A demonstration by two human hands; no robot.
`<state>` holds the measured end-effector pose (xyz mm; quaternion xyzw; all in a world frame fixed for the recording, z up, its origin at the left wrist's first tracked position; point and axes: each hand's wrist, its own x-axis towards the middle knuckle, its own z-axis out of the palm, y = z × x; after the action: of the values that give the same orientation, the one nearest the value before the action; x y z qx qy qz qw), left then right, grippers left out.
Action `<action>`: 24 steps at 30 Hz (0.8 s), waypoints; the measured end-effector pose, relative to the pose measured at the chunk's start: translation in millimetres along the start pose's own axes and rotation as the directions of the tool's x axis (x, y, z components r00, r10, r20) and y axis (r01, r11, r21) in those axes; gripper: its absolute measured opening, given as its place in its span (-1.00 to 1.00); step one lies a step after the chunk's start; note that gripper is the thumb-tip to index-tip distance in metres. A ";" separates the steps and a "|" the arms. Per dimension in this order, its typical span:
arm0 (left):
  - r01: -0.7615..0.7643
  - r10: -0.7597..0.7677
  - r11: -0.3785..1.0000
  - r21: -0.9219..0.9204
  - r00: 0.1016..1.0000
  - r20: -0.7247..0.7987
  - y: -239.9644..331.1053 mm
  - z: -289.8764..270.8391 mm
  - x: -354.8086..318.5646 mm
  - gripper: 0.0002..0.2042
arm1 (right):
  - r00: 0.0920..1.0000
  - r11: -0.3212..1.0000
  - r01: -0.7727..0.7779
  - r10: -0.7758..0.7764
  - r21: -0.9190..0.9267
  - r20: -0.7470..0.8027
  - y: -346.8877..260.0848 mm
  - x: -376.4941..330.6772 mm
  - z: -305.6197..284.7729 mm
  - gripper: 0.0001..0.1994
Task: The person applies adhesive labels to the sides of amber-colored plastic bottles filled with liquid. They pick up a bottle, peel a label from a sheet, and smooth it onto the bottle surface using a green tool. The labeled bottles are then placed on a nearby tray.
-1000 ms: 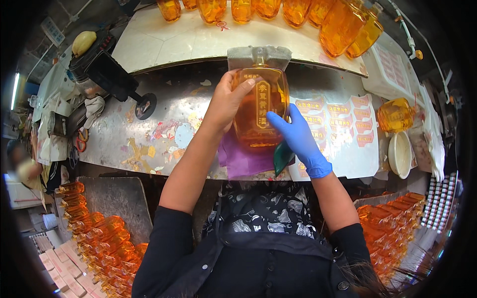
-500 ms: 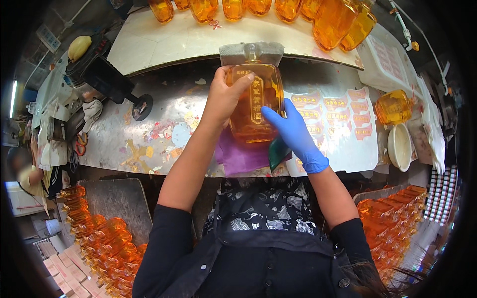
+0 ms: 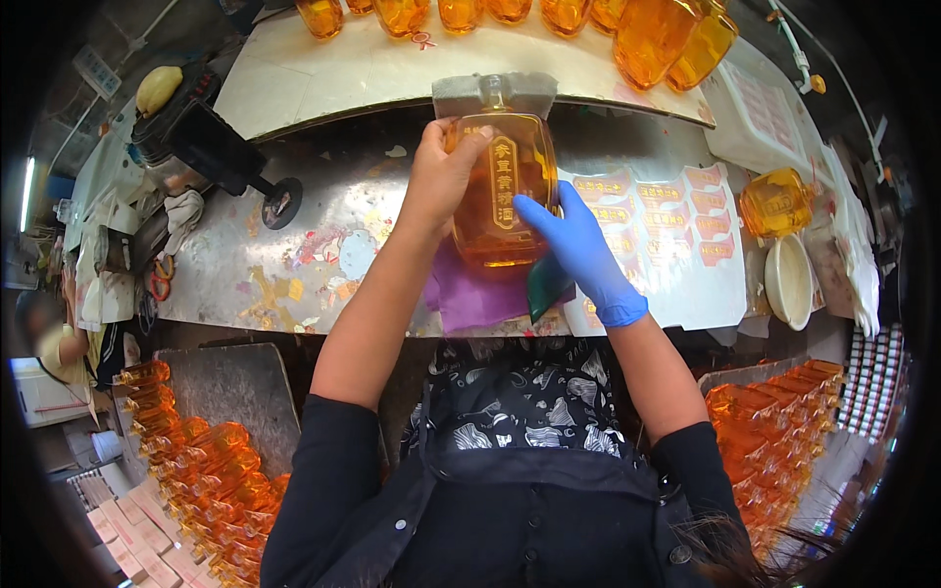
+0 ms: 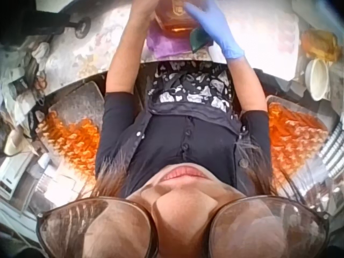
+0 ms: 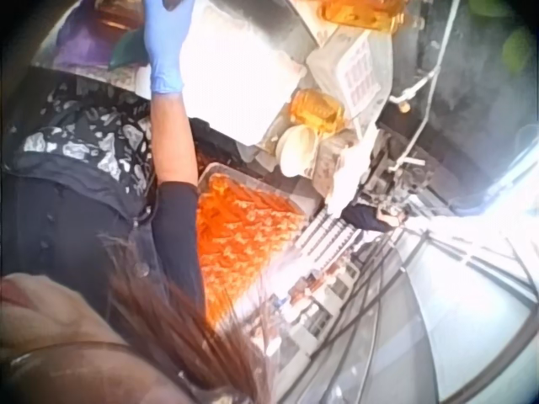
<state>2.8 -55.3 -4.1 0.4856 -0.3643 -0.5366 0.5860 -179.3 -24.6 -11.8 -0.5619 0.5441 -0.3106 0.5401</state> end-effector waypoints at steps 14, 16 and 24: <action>0.029 -0.027 0.999 -0.015 0.996 0.089 -3.4 -9.0 -48.2 -0.24 | 0.938 0.498 -0.296 0.314 0.815 0.149 74.7 8.8 -54.4 -0.36; -0.051 0.052 0.999 -0.018 0.998 0.043 -8.4 -1.5 -58.8 -0.20 | 0.985 0.464 -0.045 0.169 0.885 -0.038 62.6 10.8 -59.6 -0.43; -0.106 0.106 0.994 0.006 0.991 -0.079 -20.9 -16.4 -87.2 -0.41 | 0.957 0.966 0.225 -0.243 -0.128 -0.157 39.0 -48.5 -51.4 -0.52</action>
<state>-1.3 34.3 -20.3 0.4869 -0.3667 -0.4847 0.6273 -248.6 14.3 -25.6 -0.6223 0.5342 -0.3894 0.4192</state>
